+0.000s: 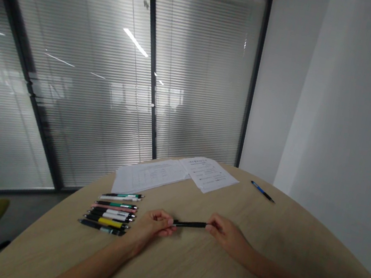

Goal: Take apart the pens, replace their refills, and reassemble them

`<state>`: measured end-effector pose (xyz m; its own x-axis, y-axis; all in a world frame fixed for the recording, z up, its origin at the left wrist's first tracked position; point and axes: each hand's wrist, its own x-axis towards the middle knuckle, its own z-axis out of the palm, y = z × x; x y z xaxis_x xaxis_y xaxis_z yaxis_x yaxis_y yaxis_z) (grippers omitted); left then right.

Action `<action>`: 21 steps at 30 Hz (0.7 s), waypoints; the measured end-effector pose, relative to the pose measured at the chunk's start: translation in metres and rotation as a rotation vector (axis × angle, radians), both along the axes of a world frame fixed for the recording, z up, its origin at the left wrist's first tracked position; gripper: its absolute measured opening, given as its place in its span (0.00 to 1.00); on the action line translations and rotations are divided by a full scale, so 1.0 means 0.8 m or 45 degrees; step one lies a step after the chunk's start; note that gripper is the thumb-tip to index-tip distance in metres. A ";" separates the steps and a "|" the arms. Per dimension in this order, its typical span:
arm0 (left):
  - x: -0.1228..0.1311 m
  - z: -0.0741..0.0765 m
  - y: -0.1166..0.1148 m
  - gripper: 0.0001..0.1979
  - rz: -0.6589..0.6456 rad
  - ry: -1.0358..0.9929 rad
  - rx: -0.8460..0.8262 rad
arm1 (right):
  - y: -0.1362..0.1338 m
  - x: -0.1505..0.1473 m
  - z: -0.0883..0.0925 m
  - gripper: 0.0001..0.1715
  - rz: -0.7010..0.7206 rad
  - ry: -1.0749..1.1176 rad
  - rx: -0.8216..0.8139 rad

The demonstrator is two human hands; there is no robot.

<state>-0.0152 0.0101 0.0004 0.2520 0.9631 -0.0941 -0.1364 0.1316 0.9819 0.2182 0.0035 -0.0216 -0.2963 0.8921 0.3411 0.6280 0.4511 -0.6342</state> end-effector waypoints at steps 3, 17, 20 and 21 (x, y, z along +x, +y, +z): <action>0.001 0.000 0.000 0.09 0.005 -0.057 -0.001 | 0.001 0.000 0.000 0.04 -0.058 0.016 0.002; 0.001 0.000 0.001 0.16 -0.059 0.014 -0.003 | -0.004 0.004 -0.009 0.04 -0.055 -0.110 0.196; 0.004 0.002 -0.001 0.19 -0.090 0.064 0.030 | -0.001 0.004 -0.006 0.06 -0.144 -0.048 0.143; 0.005 0.002 -0.001 0.18 -0.097 0.089 0.046 | -0.001 0.003 -0.004 0.07 -0.161 -0.013 0.117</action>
<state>-0.0108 0.0090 0.0019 0.3189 0.9444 -0.0797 -0.0580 0.1034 0.9929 0.2210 0.0030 -0.0252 -0.1878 0.8877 0.4203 0.6898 0.4239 -0.5870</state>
